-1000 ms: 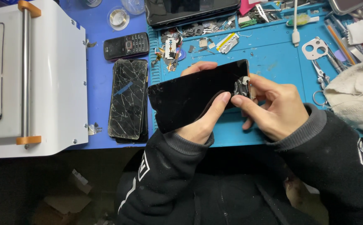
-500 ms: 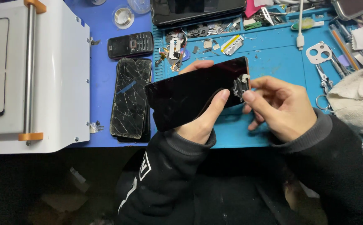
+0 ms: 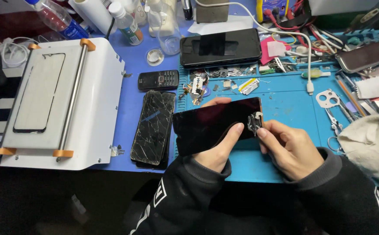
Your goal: The recorder is repairing a smartphone screen by removing protective film and cleaning the glass surface.
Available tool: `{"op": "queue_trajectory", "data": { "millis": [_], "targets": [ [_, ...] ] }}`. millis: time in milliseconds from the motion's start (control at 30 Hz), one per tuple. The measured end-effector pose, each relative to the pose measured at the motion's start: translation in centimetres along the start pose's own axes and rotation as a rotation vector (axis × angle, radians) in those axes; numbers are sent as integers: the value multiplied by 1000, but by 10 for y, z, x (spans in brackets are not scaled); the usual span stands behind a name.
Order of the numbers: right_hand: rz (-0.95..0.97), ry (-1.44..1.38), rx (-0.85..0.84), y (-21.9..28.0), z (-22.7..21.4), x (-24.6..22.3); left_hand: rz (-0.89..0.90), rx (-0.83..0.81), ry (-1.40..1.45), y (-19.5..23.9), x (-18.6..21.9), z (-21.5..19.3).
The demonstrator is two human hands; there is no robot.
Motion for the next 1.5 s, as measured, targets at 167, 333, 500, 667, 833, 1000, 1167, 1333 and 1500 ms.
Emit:
{"op": "queue_trajectory", "data": {
  "millis": [167,333,500,667,833,1000,1167,1333,1500],
  "targets": [
    [66,-108,-33,-6,-3,39,-4,-48,35,1,0,4],
    [0,-105,-2,-4,0,18,-16,-57,80,4,-6,6],
    [190,-221,-105,-3,4,17,-30,-41,-32,1,2,2],
    [187,-207,-132,-2,2,21,3,-37,-17,1,-3,2],
    [164,-160,-84,-2,1,22,-40,-42,53,4,-3,4],
    [73,-143,-27,1,1,7,23,-56,-13,3,3,4],
    [224,-188,-83,1,2,12,-7,-57,-9,2,0,1],
    [138,-277,-167,-2,-1,23,-54,-56,68,2,-4,2],
    [175,-116,-16,2,2,8,44,-94,-10,2,5,4]
  ]
}}
Point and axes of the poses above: each hand's wrist, its own y-axis away from the middle knuckle, its own z-axis out of the palm, x = y × z, the point moved 7 cm from there along -y, towards the middle knuckle, and after that the axes turned 12 degrees about z, right-handed, at the moved point
